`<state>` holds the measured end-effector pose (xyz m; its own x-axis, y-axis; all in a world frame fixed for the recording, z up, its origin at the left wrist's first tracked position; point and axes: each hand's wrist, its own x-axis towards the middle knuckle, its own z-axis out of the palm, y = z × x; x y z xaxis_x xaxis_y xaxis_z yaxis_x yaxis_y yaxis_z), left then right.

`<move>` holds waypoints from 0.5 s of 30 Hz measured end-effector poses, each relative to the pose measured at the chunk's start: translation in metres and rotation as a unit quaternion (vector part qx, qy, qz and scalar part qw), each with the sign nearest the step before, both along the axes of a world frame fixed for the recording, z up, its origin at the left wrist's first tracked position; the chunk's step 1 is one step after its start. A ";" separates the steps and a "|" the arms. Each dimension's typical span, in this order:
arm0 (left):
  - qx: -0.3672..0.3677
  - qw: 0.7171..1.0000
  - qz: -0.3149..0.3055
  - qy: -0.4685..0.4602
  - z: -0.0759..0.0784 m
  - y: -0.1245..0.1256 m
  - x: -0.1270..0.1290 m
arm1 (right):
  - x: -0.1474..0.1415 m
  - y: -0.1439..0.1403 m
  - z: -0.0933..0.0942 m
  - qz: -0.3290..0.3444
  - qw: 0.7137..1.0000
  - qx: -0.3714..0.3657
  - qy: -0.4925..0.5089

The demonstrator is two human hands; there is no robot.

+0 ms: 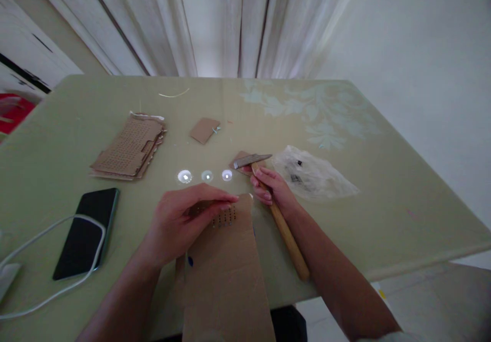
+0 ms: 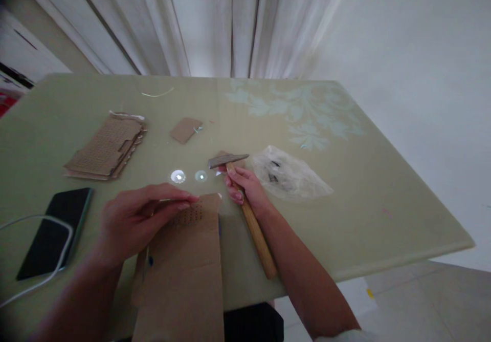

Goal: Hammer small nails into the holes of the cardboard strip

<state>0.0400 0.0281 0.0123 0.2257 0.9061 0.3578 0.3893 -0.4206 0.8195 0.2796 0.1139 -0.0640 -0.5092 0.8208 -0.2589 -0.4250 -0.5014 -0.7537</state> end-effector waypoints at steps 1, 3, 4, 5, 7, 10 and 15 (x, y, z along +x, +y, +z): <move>-0.004 1.000 -0.009 0.006 0.000 0.001 0.000 | 0.000 0.000 0.000 0.001 1.000 0.002 0.003; -0.003 1.000 -0.015 0.022 0.002 0.002 0.001 | 0.001 0.000 0.000 0.001 1.000 0.003 0.006; 0.001 0.999 -0.016 0.030 0.003 0.002 0.002 | 0.001 0.000 0.000 0.001 1.000 0.003 0.007; 0.007 0.999 -0.014 0.037 0.003 0.003 0.002 | 0.001 0.000 0.001 0.001 1.000 0.003 0.007; 0.022 0.999 -0.005 0.047 0.004 0.004 0.004 | 0.001 0.000 0.001 0.003 1.000 0.001 0.008; 0.045 0.998 0.001 0.053 0.004 0.005 0.004 | 0.000 0.000 0.000 0.001 1.000 0.004 0.010; 0.036 0.998 -0.030 0.038 0.005 0.004 0.003 | 0.000 0.000 -0.001 -0.001 1.000 0.002 0.010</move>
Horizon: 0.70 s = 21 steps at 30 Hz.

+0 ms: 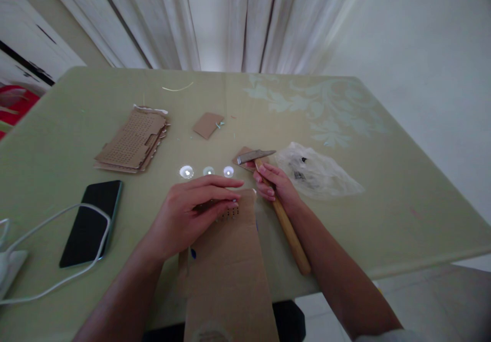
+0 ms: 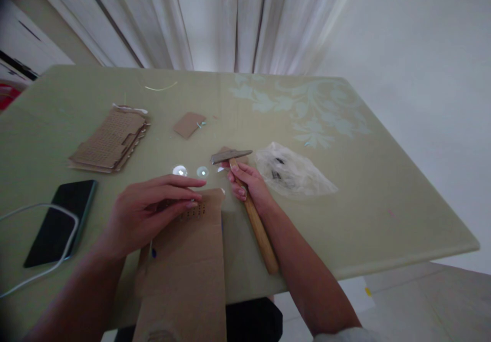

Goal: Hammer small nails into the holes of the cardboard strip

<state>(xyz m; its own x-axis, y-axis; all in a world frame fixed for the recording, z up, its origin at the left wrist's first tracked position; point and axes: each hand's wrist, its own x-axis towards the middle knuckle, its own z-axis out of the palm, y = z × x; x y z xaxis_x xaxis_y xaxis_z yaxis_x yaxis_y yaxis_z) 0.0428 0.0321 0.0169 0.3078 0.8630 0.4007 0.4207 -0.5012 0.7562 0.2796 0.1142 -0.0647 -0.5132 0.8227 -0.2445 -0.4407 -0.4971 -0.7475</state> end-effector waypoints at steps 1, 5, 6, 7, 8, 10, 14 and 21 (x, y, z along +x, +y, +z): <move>-0.004 1.000 -0.010 -0.006 0.000 0.000 0.000 | 0.000 0.000 0.000 -0.001 1.000 -0.001 0.000; -0.010 1.000 -0.006 -0.002 0.001 -0.001 0.001 | 0.000 0.000 0.001 -0.004 1.000 0.001 -0.001; -0.011 1.000 0.001 0.004 0.002 -0.001 0.001 | 0.000 0.000 0.001 -0.003 1.000 0.002 -0.002; -0.013 1.000 0.005 0.009 0.003 -0.001 0.001 | 0.001 0.000 0.001 -0.002 1.000 0.003 -0.003; -0.016 1.000 0.007 0.013 0.003 -0.001 0.001 | 0.001 0.000 0.001 -0.001 1.000 0.003 -0.004; -0.019 1.000 0.006 0.014 0.004 -0.001 0.002 | 0.000 0.000 0.000 0.000 1.000 0.003 -0.004; -0.024 0.999 -0.003 0.022 0.004 0.000 0.004 | 0.000 0.001 -0.001 -0.001 1.000 0.005 -0.004; -0.024 0.998 -0.015 0.047 0.002 0.001 0.005 | 0.001 0.000 0.002 -0.003 1.000 0.002 -0.001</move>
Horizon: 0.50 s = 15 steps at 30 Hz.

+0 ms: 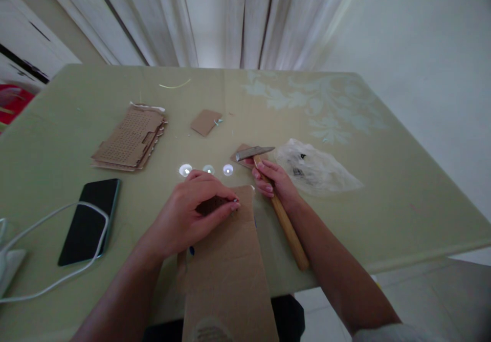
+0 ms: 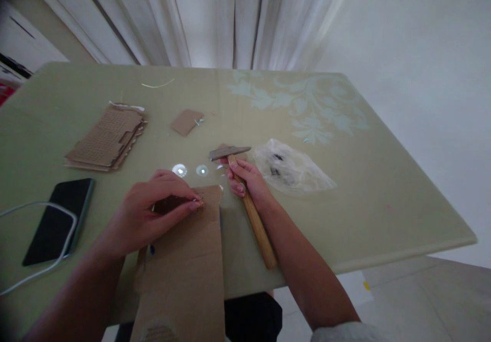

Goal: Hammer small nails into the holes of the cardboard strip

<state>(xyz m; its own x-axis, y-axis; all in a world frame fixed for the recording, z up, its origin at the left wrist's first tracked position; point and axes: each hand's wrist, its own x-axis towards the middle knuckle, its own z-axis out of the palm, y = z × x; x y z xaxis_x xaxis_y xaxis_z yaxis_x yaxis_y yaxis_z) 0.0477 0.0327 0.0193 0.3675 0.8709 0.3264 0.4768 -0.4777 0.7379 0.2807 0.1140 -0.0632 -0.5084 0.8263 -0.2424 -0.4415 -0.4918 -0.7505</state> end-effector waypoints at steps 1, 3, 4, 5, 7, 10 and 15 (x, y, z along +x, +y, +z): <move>-0.001 1.000 -0.002 0.002 0.000 0.000 0.000 | 0.000 0.000 0.000 0.000 1.000 -0.002 0.001; -0.002 1.000 -0.004 0.007 0.000 0.000 -0.001 | 0.000 0.000 0.000 0.000 1.000 -0.004 0.002; -0.004 1.000 -0.005 0.009 0.001 -0.001 -0.002 | 0.000 0.000 0.000 0.001 1.000 -0.003 0.003; -0.006 1.000 -0.007 0.011 0.001 -0.001 -0.002 | 0.000 0.001 0.000 0.002 1.000 -0.003 0.004; -0.008 1.000 -0.012 0.012 0.002 0.000 -0.002 | 0.000 0.001 -0.001 0.004 1.000 0.000 0.005; -0.008 1.000 -0.017 0.014 0.002 0.000 -0.002 | 0.000 0.001 -0.001 0.002 1.000 0.001 0.006; -0.011 1.000 -0.023 0.017 0.001 0.000 -0.003 | 0.000 0.000 0.000 0.003 1.000 0.000 -0.003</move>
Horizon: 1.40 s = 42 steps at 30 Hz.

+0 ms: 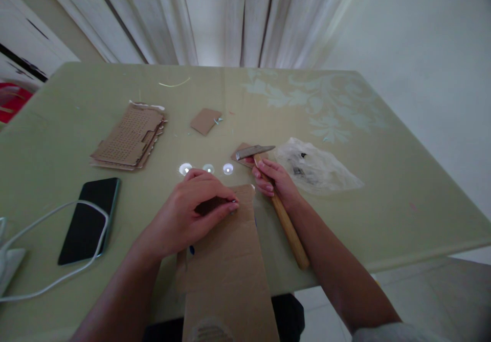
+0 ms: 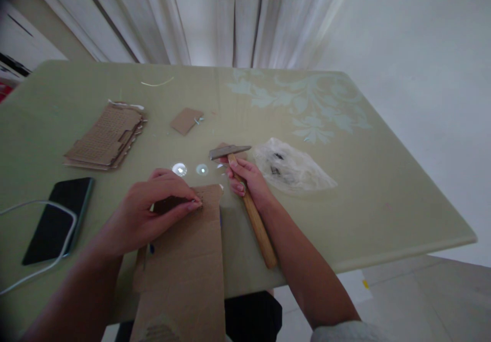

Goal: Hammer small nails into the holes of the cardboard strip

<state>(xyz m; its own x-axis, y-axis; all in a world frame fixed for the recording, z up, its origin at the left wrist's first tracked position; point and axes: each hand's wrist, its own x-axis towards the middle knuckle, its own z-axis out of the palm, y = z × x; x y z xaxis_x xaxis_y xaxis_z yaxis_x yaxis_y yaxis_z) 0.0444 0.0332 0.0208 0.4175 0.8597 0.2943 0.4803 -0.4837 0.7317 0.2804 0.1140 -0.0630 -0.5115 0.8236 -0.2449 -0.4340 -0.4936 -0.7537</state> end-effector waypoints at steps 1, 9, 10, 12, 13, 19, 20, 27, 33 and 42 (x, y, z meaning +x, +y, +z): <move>0.000 1.000 -0.002 0.001 0.000 0.000 0.000 | 0.000 0.000 0.000 0.000 1.000 -0.002 -0.001; 0.010 1.000 -0.028 0.002 0.001 0.001 -0.003 | -0.001 0.000 0.001 -0.003 1.000 -0.003 -0.001; 0.013 0.999 -0.032 0.003 0.001 0.001 -0.003 | -0.001 0.000 0.001 -0.003 1.000 -0.003 -0.001; 0.018 0.999 -0.037 0.007 0.001 0.000 -0.003 | 0.000 -0.001 0.001 -0.002 1.000 -0.003 -0.001; 0.020 0.999 -0.039 0.009 0.000 0.000 -0.003 | 0.000 -0.001 0.001 -0.001 1.000 -0.003 -0.001; 0.020 0.998 -0.056 0.013 -0.008 0.000 0.002 | 0.001 0.000 0.001 -0.006 1.000 -0.002 -0.027; 0.022 0.998 -0.058 0.014 -0.009 0.001 0.003 | 0.001 0.000 0.001 -0.008 0.999 0.004 -0.031; 0.031 0.998 -0.043 0.030 -0.011 0.003 0.005 | -0.003 0.005 -0.005 -0.040 0.998 0.013 -0.053; -0.001 0.997 0.014 -0.072 -0.011 0.003 0.003 | 0.008 -0.011 0.005 -0.109 0.991 0.041 -0.068; -0.090 0.974 0.051 -0.199 -0.011 -0.003 0.025 | 0.039 -0.074 -0.006 -0.143 0.984 0.054 -0.089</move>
<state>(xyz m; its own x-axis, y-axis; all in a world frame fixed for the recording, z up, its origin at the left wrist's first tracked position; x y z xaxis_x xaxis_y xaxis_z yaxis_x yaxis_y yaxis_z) 0.0692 0.0306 0.0102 0.2110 0.9433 0.2564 0.1789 -0.2952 0.9386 0.3194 0.0398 -0.0693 -0.2122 0.9538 -0.2127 -0.4004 -0.2834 -0.8714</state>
